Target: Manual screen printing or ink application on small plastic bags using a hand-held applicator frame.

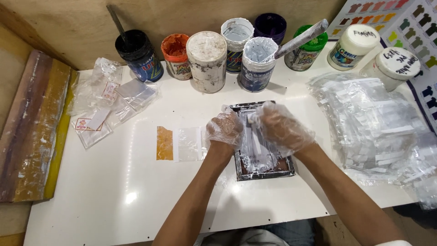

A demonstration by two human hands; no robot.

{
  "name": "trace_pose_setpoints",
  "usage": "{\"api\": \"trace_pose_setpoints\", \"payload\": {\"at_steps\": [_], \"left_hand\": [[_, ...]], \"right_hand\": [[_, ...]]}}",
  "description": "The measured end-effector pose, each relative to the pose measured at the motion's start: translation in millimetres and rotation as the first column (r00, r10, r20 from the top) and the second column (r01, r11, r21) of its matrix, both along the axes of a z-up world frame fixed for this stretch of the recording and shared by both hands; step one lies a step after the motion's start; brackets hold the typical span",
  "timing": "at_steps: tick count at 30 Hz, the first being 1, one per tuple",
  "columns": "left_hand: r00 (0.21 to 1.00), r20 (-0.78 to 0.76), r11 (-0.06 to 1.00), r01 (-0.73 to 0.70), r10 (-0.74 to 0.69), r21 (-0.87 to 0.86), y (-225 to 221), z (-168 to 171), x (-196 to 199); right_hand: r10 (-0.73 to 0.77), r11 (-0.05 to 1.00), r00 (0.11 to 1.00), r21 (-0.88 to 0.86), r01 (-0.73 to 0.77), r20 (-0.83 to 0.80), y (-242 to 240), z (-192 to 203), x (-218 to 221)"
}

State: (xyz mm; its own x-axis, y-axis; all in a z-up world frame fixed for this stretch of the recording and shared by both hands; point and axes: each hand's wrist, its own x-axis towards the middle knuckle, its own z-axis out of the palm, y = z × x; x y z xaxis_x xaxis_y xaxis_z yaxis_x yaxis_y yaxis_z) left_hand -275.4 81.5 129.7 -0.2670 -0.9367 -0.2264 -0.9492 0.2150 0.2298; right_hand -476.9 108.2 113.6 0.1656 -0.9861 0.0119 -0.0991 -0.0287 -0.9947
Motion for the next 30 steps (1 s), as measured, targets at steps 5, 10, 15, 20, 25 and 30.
{"api": "trace_pose_setpoints", "payload": {"at_steps": [5, 10, 15, 20, 25, 30], "left_hand": [[0.999, 0.006, 0.999, 0.040, -0.040, -0.015, 12, 4, -1], [0.998, 0.013, 0.997, 0.069, -0.069, -0.038, 23, 11, 1], [0.996, 0.017, 0.994, 0.088, -0.087, -0.058, 35, 17, 8], [0.990, 0.033, 0.985, 0.138, -0.135, -0.102, 45, 25, 13], [0.987, 0.054, 0.982, 0.159, -0.154, -0.098, 46, 34, 10], [0.983, 0.072, 0.976, 0.178, -0.170, -0.125, 35, 42, 14]], "right_hand": [[0.215, 0.976, 0.822, 0.148, -0.160, -0.527, 46, 39, 17], [0.129, 0.842, 0.056, 0.080, -0.533, -0.990, 79, 16, -6], [0.311, 0.829, -0.069, 0.306, -0.469, -0.948, 99, 71, 7], [0.590, 0.802, 0.599, -0.306, -0.512, 0.542, 47, 74, -6], [-0.107, 0.991, 0.434, -0.062, 0.118, -0.895, -26, 15, -10], [-0.291, 0.915, 0.262, -0.348, -0.204, -0.920, -54, -62, -55]]}}
